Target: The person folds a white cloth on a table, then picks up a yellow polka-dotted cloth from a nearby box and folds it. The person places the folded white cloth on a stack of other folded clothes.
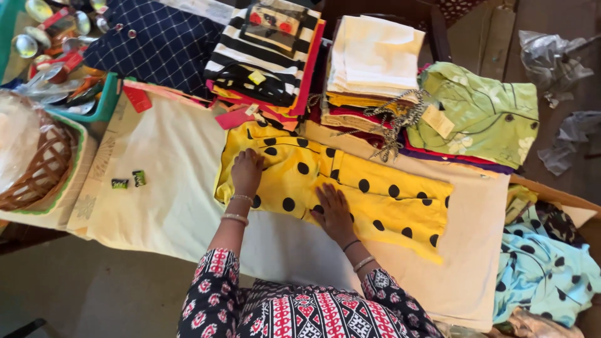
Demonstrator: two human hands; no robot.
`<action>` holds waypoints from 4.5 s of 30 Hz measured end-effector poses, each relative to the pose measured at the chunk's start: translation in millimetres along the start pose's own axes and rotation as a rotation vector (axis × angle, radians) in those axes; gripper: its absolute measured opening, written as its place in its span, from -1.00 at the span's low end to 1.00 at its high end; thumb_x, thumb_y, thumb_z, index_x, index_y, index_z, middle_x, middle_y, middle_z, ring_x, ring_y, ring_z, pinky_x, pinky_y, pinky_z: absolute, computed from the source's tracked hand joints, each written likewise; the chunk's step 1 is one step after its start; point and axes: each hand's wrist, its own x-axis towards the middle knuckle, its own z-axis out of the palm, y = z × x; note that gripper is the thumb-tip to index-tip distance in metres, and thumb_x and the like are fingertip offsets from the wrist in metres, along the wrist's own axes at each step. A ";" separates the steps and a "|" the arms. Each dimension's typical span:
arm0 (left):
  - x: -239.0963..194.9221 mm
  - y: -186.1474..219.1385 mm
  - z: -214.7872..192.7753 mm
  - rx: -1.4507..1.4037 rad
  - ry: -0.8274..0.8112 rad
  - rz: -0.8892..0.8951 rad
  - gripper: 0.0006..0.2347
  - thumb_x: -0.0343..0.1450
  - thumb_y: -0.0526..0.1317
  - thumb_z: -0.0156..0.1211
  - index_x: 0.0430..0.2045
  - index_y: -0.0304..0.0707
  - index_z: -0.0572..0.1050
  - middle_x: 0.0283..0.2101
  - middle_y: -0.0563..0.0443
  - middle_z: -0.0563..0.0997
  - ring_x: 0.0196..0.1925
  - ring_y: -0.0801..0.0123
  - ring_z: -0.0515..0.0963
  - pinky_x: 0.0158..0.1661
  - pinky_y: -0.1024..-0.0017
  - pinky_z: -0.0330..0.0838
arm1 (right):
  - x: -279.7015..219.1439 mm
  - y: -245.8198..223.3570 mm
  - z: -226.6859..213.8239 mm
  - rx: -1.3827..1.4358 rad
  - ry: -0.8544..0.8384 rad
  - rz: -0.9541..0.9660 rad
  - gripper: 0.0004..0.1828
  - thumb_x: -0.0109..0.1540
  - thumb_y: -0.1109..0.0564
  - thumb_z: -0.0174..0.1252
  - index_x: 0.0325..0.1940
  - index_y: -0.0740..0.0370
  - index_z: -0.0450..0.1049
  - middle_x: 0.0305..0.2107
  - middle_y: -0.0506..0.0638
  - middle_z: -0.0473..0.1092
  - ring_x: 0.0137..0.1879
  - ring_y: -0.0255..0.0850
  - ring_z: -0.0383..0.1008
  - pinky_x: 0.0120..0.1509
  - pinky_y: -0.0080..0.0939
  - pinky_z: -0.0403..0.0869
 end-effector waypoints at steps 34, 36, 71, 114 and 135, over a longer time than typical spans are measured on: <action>-23.2 70.8 -13.6 0.189 -0.118 0.448 -0.86 0.42 -0.30 0.15 -0.21 -0.34 0.55 -0.14 -0.17 0.59 0.00 0.03 0.54 0.08 0.08 0.38 | -1.6 -5.5 -10.2 -0.024 -0.036 -0.026 -0.28 0.32 -0.20 0.06 0.51 0.11 0.18 0.42 0.14 0.13 0.56 0.06 0.03 0.59 0.15 -0.02; -62.2 68.9 1.0 0.424 -0.311 0.687 -0.73 0.39 -0.32 0.06 -0.05 -0.37 0.53 0.02 -0.16 0.56 0.16 0.07 0.49 0.20 0.06 0.30 | -2.4 1.6 -3.0 -0.015 -0.006 -0.053 -0.30 0.32 -0.17 0.08 0.49 0.14 0.20 0.41 0.15 0.14 0.55 0.07 0.05 0.57 0.16 0.01; -71.9 -41.2 -77.6 -0.007 -0.117 0.218 -0.80 0.36 -0.41 0.18 -0.17 -0.17 0.54 -0.23 -0.02 0.50 -0.14 0.10 0.47 -0.02 0.21 0.32 | 29.5 0.8 4.8 0.523 0.162 0.301 -0.41 0.32 0.31 0.11 0.44 0.01 0.29 0.13 0.20 0.23 0.13 0.04 0.37 0.19 -0.16 0.42; -95.9 -118.8 -91.8 0.065 -0.263 0.394 -0.82 0.38 -0.35 0.17 -0.17 -0.12 0.54 -0.08 -0.05 0.54 0.00 0.00 0.48 0.15 0.17 0.34 | -213.1 118.7 -81.8 -0.310 0.297 0.653 -0.35 0.36 -0.04 0.05 0.53 0.14 0.17 0.41 0.17 0.17 0.55 0.08 0.09 0.58 0.17 0.03; -95.2 147.0 23.5 0.125 -0.388 0.741 -0.35 0.45 0.14 -0.05 0.40 -0.29 0.16 0.50 -0.29 0.12 0.53 -0.20 0.05 0.42 -0.22 -0.19 | -143.3 193.1 -106.1 0.014 0.474 1.243 0.03 0.06 -0.25 0.42 0.43 0.32 0.19 0.02 0.30 0.38 0.10 0.24 0.43 0.17 0.09 0.43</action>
